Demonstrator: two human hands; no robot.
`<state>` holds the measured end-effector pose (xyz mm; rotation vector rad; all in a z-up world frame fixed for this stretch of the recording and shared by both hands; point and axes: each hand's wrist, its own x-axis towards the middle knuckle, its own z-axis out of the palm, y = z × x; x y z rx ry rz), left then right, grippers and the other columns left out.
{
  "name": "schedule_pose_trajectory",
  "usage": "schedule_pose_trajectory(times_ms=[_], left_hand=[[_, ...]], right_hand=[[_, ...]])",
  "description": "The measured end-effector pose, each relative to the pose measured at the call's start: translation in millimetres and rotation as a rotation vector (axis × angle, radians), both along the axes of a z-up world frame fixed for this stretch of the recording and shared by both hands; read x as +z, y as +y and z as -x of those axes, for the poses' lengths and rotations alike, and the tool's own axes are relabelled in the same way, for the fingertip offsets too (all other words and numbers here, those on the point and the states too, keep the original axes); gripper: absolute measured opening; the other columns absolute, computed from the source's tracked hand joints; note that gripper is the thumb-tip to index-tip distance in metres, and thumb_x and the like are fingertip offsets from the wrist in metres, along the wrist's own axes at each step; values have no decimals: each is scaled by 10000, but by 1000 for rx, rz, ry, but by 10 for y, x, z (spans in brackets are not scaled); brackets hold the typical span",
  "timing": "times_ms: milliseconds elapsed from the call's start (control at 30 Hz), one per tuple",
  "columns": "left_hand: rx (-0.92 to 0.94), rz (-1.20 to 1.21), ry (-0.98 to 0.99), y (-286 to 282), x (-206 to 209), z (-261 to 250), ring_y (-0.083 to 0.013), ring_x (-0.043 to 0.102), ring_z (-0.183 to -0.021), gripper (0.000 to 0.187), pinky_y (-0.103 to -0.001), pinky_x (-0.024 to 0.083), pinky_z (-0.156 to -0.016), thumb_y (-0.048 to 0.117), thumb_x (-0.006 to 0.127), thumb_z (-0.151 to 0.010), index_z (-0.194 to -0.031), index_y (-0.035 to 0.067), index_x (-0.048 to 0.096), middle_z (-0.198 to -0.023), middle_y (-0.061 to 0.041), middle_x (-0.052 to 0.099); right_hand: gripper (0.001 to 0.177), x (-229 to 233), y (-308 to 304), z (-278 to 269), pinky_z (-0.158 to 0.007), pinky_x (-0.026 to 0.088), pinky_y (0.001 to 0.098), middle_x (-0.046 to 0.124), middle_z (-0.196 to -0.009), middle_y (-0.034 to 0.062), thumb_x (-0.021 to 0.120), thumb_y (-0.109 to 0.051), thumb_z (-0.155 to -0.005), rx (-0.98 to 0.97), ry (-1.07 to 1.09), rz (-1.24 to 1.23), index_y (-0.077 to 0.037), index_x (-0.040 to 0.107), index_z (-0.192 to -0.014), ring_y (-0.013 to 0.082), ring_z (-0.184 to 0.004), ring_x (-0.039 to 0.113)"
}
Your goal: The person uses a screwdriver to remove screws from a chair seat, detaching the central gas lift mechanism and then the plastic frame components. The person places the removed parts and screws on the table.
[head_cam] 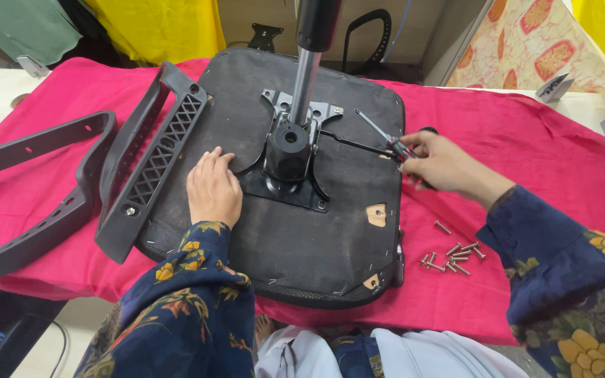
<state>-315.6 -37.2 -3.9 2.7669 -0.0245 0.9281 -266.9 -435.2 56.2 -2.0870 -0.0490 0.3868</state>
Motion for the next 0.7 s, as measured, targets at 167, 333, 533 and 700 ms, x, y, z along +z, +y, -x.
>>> schedule_pose_trajectory(times_ms=[167, 333, 533, 700], left_hand=[[-1, 17, 36, -15, 17, -34, -283, 520, -1364, 281, -454, 372, -1118, 68, 529, -970, -1209, 87, 675, -1367, -102, 621], [-5, 1, 11, 21, 0, -119, -302, 510, -1374, 327, -457, 374, -1122, 17, 539, -938, -1221, 112, 673, -1377, -100, 611], [11, 21, 10, 27, -13, -223, -294, 514, -1373, 336, -454, 377, -1120, 8, 542, -924, -1209, 126, 675, -1377, -95, 613], [18, 37, 19, 29, 0, -247, -291, 512, -1376, 265, -459, 371, -1120, 46, 554, -976, -1192, 132, 681, -1363, -92, 617]], right_hand=[[414, 235, -145, -378, -542, 516, 287, 734, -852, 68, 747, -144, -888, -32, -351, 162, -22, 678, -1277, 113, -589, 630], [306, 422, 29, -759, -516, 519, 268, 726, -748, 73, 817, -224, -880, 19, -538, 154, -13, 766, -1095, 93, -564, 652], [211, 459, 268, -1115, -507, 498, 291, 709, -697, 75, 824, -210, -870, 58, -472, 221, -47, 803, -1002, 122, -550, 639], [192, 410, 331, -1199, -513, 512, 307, 711, -710, 74, 819, -203, -864, 67, -491, 249, -50, 805, -979, 131, -562, 663]])
